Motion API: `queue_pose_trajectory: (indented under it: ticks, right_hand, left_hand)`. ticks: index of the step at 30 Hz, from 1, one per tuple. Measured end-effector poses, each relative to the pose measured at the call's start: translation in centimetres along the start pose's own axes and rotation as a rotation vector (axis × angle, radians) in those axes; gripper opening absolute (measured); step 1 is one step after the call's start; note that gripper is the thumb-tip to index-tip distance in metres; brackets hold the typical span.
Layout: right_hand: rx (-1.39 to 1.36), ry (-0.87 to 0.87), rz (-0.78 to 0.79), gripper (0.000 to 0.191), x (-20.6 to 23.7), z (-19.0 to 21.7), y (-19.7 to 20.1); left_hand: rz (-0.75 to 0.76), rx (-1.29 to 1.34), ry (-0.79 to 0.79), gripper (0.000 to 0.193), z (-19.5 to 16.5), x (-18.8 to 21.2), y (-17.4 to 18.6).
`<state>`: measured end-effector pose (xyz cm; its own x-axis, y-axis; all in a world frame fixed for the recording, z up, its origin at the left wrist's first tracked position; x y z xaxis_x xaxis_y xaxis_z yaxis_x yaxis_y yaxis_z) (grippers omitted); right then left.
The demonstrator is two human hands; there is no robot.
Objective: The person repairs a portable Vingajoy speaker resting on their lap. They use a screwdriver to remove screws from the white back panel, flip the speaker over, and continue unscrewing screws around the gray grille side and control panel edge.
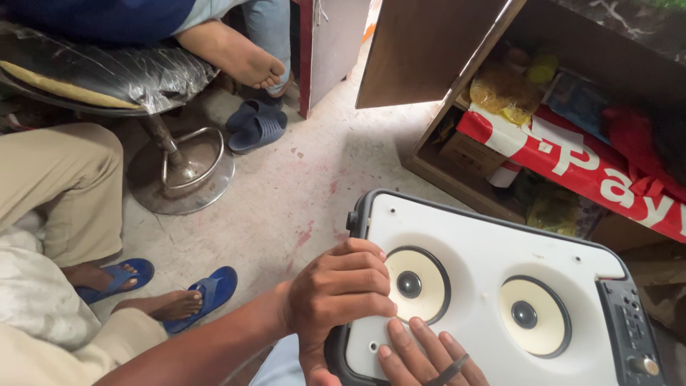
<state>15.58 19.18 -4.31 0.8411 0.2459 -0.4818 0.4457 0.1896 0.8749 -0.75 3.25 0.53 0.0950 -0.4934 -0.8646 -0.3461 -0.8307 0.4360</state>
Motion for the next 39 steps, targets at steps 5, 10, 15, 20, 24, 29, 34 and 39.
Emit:
queue_pose_trajectory:
  ticks: [5, 10, 15, 20, 24, 29, 34, 39]
  right_hand:
    - [0.121, 0.131, -0.101, 0.024, -0.4, 0.5, -0.4]
    - [0.014, 0.054, -0.089, 0.026, -0.3, 1.1, 0.2]
    - [-0.020, 0.069, -0.083, 0.027, -0.6, 1.1, 0.9]
    - [0.005, 0.105, -0.102, 0.025, -0.8, 0.8, 1.1]
    - [0.047, 0.121, -0.066, 0.022, -0.6, 0.6, 0.7]
    - [0.047, 0.076, -0.060, 0.023, -0.4, 0.9, 0.9]
    - [-0.118, -0.024, -0.007, 0.021, -0.8, 0.6, 2.0]
    - [-0.451, -0.175, -0.114, 0.025, -2.7, -0.7, 3.9]
  left_hand:
    - [0.001, -0.017, 0.000, 0.074, 0.1, 0.1, -0.2]
    - [-0.021, 0.025, -0.009, 0.073, 0.1, 0.4, -0.6]
    - [-0.013, 0.009, 0.006, 0.077, 0.3, 0.5, -1.0]
    - [-0.001, -0.001, 0.000, 0.081, 0.2, 0.5, -0.9]
    - [-0.016, 0.018, 0.039, 0.081, -0.4, 0.6, -0.5]
    - [0.006, -0.015, 0.135, 0.068, -1.4, 0.9, -0.5]
    - [0.052, -0.005, 0.314, 0.055, -2.9, 1.3, -0.4]
    - [0.050, 0.022, 0.458, 0.083, -4.0, 0.9, 0.0]
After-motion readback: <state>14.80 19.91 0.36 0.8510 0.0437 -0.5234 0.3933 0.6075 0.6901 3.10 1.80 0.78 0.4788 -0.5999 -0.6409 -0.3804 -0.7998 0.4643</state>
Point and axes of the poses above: each hand's wrist, its own x-axis away from the middle knuckle, its own y-axis out of the back of the hand, z = x × y, the point moved 3 cm from there along -x, towards the middle knuckle, and after that the axes turned 11 degrees about -x, right-handed, at the moved point
